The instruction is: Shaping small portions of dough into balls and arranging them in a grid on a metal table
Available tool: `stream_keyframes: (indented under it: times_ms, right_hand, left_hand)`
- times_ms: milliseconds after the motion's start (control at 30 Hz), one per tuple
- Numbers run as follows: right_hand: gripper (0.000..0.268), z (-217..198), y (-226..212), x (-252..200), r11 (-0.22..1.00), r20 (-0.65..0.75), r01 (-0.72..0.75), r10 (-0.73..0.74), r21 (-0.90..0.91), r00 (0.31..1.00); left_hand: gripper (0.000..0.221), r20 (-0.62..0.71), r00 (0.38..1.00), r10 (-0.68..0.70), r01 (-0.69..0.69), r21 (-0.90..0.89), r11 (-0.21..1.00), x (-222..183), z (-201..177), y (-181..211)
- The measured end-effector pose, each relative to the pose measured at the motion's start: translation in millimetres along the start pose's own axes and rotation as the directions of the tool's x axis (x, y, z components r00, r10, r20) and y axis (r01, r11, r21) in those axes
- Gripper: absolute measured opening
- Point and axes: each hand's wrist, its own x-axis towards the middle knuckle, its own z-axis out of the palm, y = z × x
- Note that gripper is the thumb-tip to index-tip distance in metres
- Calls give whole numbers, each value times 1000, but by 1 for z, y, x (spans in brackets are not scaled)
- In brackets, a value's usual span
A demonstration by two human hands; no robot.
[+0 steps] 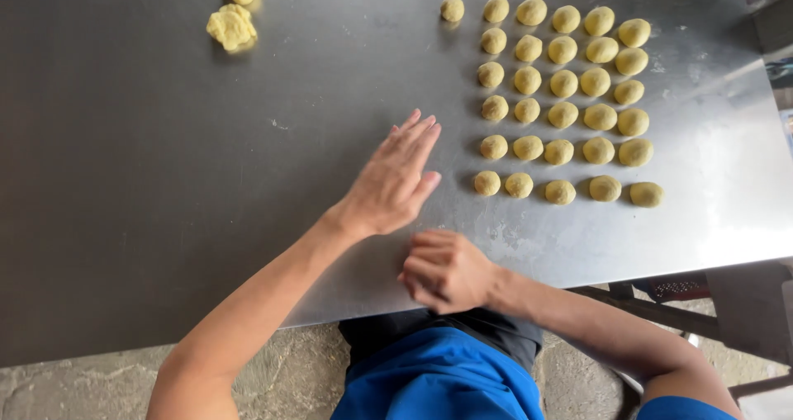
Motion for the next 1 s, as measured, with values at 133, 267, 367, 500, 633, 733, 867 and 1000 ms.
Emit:
stream_keyframes:
  times_ms: [133,267,367,500,633,733,867,1000]
  right_hand:
    - [33,4,-4,12,985,40,170,-171,28,985]
    - [40,7,-5,22,964,73,256,-261,70,963]
    - [36,-10,-7,25,965,239,247,-261,88,935]
    - [32,-21,-4,25,971,383,201,-236,128,893]
    - [28,-18,-1,13,973,380,192,-227,126,897]
    - [22,-14,-3,6,976,424,212,-215,53,880]
    - [21,-17,1,8,974,419,212,-223,74,880]
    - [21,-15,1,4,975,406,216,-220,56,887]
  left_hand:
    - [69,-19,990,-143,143,251,957,27,21,4]
    - [85,-100,958,-269,284,474,834,49,21,-28]
    - [85,-102,960,-261,272,565,779,46,7,-37]
    - [88,6,961,-276,212,625,752,16,0,-7]
    - [93,40,941,-335,243,609,755,7,15,16]
    - [82,-24,967,-252,218,588,779,26,26,9]
    - [84,-122,926,-357,350,632,692,65,31,-35]
    - [85,-99,917,-387,364,606,707,57,15,-56]
